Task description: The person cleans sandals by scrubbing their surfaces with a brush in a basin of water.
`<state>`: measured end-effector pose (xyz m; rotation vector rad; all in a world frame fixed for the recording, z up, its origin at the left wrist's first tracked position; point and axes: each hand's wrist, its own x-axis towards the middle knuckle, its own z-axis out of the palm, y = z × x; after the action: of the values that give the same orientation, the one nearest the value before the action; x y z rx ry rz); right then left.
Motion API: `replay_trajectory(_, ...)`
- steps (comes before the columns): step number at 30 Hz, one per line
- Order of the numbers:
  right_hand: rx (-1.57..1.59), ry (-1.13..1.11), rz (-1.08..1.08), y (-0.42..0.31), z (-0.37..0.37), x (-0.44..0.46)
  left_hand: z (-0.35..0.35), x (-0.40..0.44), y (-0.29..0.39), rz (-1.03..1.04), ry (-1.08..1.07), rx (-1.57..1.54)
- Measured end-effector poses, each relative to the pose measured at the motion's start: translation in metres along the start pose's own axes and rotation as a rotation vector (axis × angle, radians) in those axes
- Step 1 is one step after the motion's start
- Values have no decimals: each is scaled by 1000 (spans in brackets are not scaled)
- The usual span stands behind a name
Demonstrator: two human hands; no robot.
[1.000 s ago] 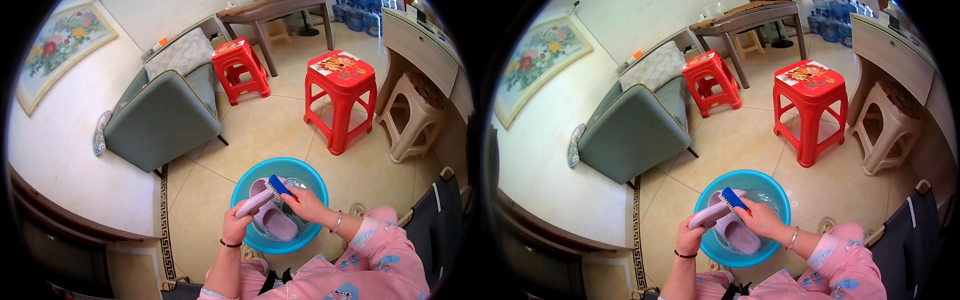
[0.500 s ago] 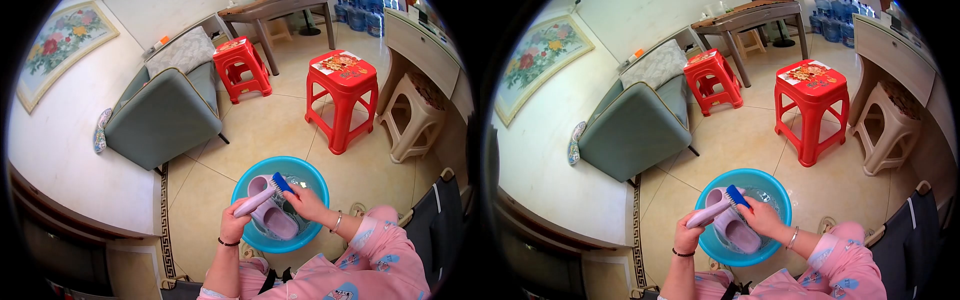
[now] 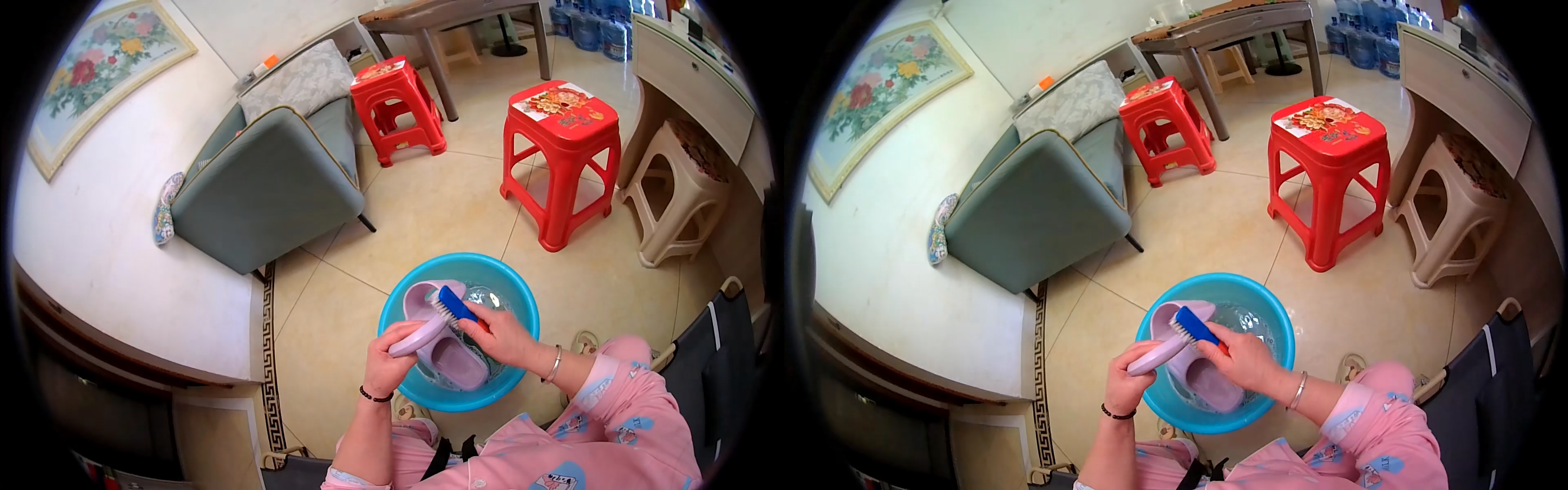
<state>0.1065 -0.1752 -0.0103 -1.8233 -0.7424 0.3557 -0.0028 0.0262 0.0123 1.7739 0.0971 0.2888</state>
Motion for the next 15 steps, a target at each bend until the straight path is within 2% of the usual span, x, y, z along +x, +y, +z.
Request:
replay_trajectory(5,41,42,147,20,0,10,-1,1,-4,79,-38,3)
replay_trajectory(7,68,7,165,9,0,5,3,1,-13,-49,42,-62)
replay_trajectory(9,84,-30,107,-2,4,-2,8,0,-11,-66,65,-57)
replay_trajectory(12,81,46,-103,-8,7,-10,18,0,-3,-113,98,-101)
replay_trajectory(15,-31,2,-142,-15,3,-13,20,-1,-4,-170,96,-158)
